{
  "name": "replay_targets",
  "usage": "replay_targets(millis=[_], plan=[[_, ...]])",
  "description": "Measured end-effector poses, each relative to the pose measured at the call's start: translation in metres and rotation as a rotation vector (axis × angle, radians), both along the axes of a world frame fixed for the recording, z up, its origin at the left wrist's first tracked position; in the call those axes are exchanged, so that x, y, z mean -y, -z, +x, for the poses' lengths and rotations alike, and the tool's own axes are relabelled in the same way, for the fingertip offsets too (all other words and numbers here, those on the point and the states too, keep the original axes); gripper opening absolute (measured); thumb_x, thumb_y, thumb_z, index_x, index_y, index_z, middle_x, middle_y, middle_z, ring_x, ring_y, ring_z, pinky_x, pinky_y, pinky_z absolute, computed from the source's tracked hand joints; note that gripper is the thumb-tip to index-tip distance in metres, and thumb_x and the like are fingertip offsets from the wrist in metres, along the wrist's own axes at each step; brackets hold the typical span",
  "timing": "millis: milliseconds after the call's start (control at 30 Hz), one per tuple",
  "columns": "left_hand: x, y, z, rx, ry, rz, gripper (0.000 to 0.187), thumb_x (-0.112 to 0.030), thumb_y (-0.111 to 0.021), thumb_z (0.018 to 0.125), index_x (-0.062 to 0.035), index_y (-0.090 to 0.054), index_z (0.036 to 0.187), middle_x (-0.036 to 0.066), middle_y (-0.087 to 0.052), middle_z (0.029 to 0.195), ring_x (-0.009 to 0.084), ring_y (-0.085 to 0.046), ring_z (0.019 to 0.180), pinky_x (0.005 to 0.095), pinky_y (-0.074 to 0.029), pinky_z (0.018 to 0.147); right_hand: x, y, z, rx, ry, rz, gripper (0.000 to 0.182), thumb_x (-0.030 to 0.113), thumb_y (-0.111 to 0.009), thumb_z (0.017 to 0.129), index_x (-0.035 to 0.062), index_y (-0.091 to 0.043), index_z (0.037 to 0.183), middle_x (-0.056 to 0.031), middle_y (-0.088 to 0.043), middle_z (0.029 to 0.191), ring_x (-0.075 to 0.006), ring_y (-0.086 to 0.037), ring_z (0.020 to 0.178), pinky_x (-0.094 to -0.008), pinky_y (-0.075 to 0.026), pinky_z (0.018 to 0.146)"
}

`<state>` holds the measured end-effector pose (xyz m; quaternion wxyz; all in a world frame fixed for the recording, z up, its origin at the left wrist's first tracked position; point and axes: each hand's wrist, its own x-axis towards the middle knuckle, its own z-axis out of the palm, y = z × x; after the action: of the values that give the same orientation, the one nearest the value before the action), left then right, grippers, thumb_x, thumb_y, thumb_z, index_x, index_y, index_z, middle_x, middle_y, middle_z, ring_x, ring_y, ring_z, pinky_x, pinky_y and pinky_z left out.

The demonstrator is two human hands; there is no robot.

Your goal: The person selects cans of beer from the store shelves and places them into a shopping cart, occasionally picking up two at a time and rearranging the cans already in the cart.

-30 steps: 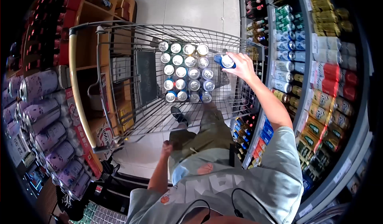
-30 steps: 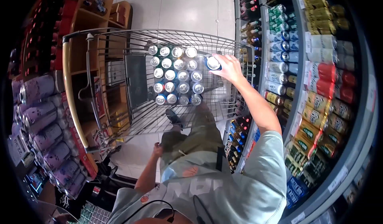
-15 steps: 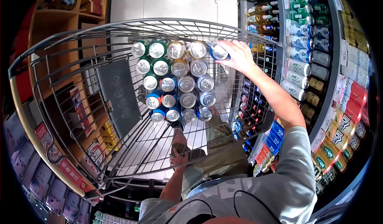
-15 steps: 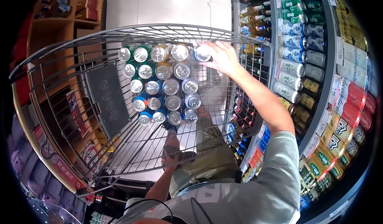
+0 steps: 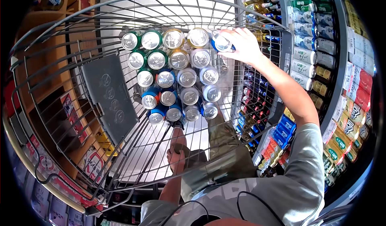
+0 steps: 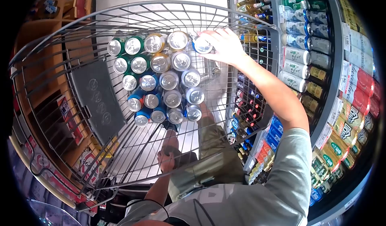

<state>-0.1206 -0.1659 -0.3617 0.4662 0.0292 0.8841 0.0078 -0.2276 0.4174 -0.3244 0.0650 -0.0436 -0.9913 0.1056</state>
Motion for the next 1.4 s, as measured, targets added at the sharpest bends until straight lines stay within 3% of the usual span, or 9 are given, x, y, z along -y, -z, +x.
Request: replay_targets(millis=[333, 733, 833, 1400], plan=[[0.007, 0.01, 0.004, -0.034, -0.011, -0.033, 0.058, -0.036, -0.06, 0.084, -0.0065, -0.05, 0.132, 0.023, -0.052, 0.131, 0.045, -0.053, 0.118, 0.0544, -0.046, 0.097, 0.007, -0.004, -0.001, 0.061, 0.037, 0.002, 0.072, 0.046, -0.077, 0.072, 0.015, -0.057, 0.133, -0.0042, -0.063, 0.119, -0.0208, -0.058, 0.103, -0.0358, -0.042, 0.092], [0.004, 0.013, 0.004, -0.062, -0.008, -0.074, 0.056, -0.035, -0.059, 0.083, -0.0069, -0.053, 0.131, 0.022, -0.056, 0.129, 0.0427, -0.055, 0.117, 0.0521, -0.046, 0.098, 0.011, -0.008, 0.0, 0.03, 0.061, 0.043, 0.074, 0.027, -0.077, 0.066, 0.0084, -0.053, 0.133, -0.0089, -0.058, 0.124, -0.0252, -0.055, 0.109, -0.0392, -0.041, 0.094], [0.006, 0.016, 0.003, -0.022, -0.017, -0.078, 0.056, -0.038, -0.059, 0.082, -0.01, -0.05, 0.13, 0.019, -0.051, 0.131, 0.0415, -0.051, 0.12, 0.0512, -0.044, 0.101, 0.012, -0.011, -0.001, 0.034, 0.067, 0.042, 0.073, 0.025, -0.076, 0.067, 0.0084, -0.053, 0.133, -0.0092, -0.058, 0.123, -0.0254, -0.055, 0.11, -0.0396, -0.041, 0.094], [0.004, 0.021, 0.001, -0.039, -0.026, -0.093, 0.054, -0.034, -0.058, 0.081, -0.0091, -0.054, 0.129, 0.022, -0.057, 0.128, 0.0418, -0.055, 0.117, 0.0518, -0.047, 0.097, 0.024, -0.02, -0.001, 0.124, 0.146, 0.031, 0.08, 0.03, -0.079, 0.067, 0.0093, -0.048, 0.138, -0.0115, -0.054, 0.132, -0.0287, -0.049, 0.126, -0.0445, -0.035, 0.108]])
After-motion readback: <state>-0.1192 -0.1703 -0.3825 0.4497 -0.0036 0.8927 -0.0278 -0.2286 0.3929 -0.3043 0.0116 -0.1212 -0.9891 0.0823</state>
